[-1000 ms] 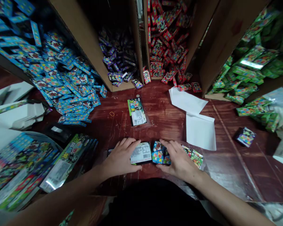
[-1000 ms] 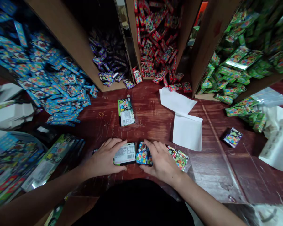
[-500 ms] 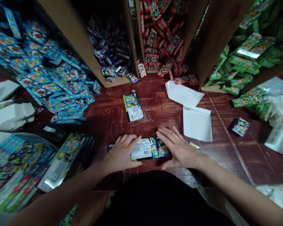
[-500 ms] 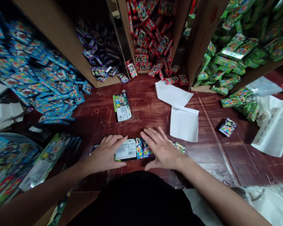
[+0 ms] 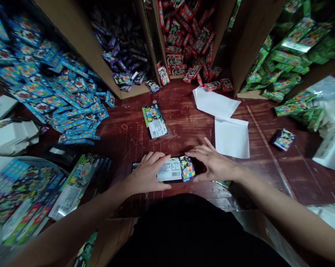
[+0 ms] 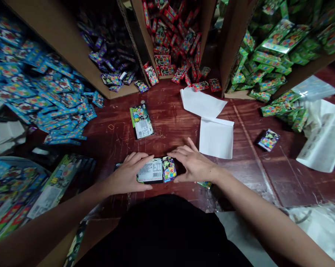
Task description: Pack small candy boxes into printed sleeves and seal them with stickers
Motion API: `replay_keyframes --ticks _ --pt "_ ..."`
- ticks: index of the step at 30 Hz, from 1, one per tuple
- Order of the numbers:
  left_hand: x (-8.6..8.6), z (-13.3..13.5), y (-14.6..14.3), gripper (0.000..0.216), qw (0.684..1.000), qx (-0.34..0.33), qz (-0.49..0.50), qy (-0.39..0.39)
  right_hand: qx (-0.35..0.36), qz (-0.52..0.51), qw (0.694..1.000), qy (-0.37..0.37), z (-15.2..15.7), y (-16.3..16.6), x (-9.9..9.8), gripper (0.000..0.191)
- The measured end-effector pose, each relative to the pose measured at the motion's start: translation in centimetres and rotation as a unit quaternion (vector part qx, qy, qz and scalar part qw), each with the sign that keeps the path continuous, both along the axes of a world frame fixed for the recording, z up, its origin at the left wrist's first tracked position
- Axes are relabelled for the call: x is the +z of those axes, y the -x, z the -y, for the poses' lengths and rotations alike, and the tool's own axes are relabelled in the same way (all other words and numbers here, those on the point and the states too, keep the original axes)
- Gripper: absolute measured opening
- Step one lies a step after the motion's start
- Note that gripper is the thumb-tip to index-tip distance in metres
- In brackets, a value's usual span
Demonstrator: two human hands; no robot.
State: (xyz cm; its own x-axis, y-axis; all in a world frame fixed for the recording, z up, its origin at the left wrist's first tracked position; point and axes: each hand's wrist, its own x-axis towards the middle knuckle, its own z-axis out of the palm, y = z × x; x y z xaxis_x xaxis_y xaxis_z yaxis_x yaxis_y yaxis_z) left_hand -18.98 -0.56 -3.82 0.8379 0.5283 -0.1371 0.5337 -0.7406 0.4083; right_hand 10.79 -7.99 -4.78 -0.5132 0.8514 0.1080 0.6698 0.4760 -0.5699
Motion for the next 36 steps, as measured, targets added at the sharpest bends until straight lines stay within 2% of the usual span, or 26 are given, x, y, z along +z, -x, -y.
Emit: replay_keyframes --ticks 8,13,21,27,29,33,36 --pt "0.1 0.5 -0.1 0.099 0.999 0.028 -0.006 -0.026 -0.036 0.005 0.999 -0.007 0.5 -0.4 0.0 0.090" --pt "1.1 0.7 -0.5 0.096 0.997 0.056 0.002 -0.047 -0.106 -0.004 0.994 -0.029 1.3 -0.5 1.0 0.084" --pt "0.7 0.9 -1.0 0.097 0.997 0.047 0.006 -0.053 -0.076 -0.041 0.996 -0.034 2.8 1.1 0.4 0.089" --pt "1.1 0.4 -0.9 0.093 0.996 0.068 0.016 -0.064 -0.156 -0.024 0.986 -0.060 4.3 1.5 0.5 0.097" --pt "1.5 0.4 -1.0 0.094 0.996 0.049 0.011 -0.067 -0.133 -0.027 0.990 -0.050 4.3 1.6 0.5 0.098" --pt "1.9 0.8 -1.6 0.094 0.998 0.001 0.008 -0.060 -0.031 -0.045 0.998 -0.028 3.4 1.6 0.8 0.092" --pt "1.6 1.1 -1.6 0.095 0.997 0.027 0.012 -0.065 -0.044 -0.054 0.997 -0.038 3.6 0.7 1.2 0.093"
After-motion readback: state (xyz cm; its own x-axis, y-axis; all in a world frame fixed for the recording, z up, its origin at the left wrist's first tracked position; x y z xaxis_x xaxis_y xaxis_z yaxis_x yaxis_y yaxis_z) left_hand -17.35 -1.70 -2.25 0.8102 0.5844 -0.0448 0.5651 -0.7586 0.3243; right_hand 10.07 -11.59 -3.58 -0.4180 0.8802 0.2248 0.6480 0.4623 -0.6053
